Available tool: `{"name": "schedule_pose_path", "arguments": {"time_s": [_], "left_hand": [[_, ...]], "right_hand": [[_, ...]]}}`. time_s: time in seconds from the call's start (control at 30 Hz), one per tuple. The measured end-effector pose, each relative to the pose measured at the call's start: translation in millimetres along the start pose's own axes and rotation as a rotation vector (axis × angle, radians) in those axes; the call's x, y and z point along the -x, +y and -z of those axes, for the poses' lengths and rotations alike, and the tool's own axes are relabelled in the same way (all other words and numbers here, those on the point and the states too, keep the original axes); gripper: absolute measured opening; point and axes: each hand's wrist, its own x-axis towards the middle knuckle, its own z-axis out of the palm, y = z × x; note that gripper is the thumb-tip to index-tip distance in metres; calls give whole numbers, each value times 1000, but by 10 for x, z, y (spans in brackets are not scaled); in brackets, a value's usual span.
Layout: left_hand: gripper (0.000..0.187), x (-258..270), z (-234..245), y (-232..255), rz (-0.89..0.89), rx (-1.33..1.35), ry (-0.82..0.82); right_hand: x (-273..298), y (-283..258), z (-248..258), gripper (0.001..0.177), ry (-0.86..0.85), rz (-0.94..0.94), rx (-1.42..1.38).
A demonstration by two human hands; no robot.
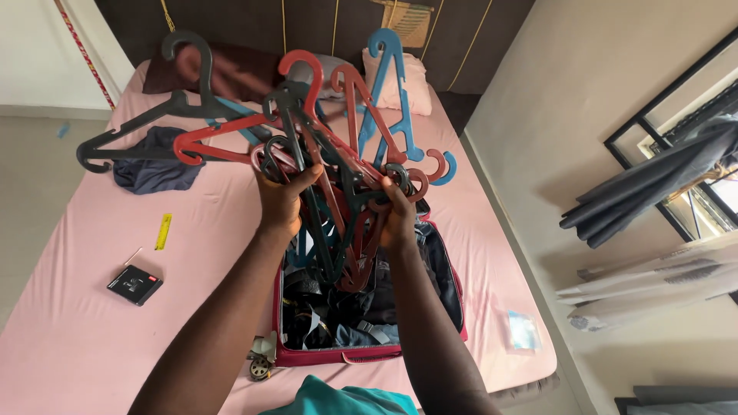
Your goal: The recorder opens a red suitcase on a bed and begins to pack it with hangers and folded clothes.
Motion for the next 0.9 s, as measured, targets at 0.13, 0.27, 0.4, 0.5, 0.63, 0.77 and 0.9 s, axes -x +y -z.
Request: {"name": "schedule_pose_path", "arguments": {"time_s": [0.13,0.27,0.4,0.5,0.63,0.77,0.9], "left_hand": [[25,-151,408,-495,8,-15,-37],[28,-136,252,-334,75,-10,8],[37,-163,290,-402,132,-163,-23],[53,-86,170,-272,164,-191,-35],[76,-18,-54,-69,151,-47,-64],[78,-71,-18,-223,71,-10,-58],[74,-127,188,-415,114,-68,14]], "right_hand": [[-60,242,408,32,22,-167,-92],[85,224,198,25,105,-156,-256],[143,356,283,25,99,-155,-195],[110,571,637,24,6,-113,-285],[152,579,662,27,0,-131,-299],[193,512,545,23,215,-183,-343],[201,586,783,19,194,-176,-396]]}}
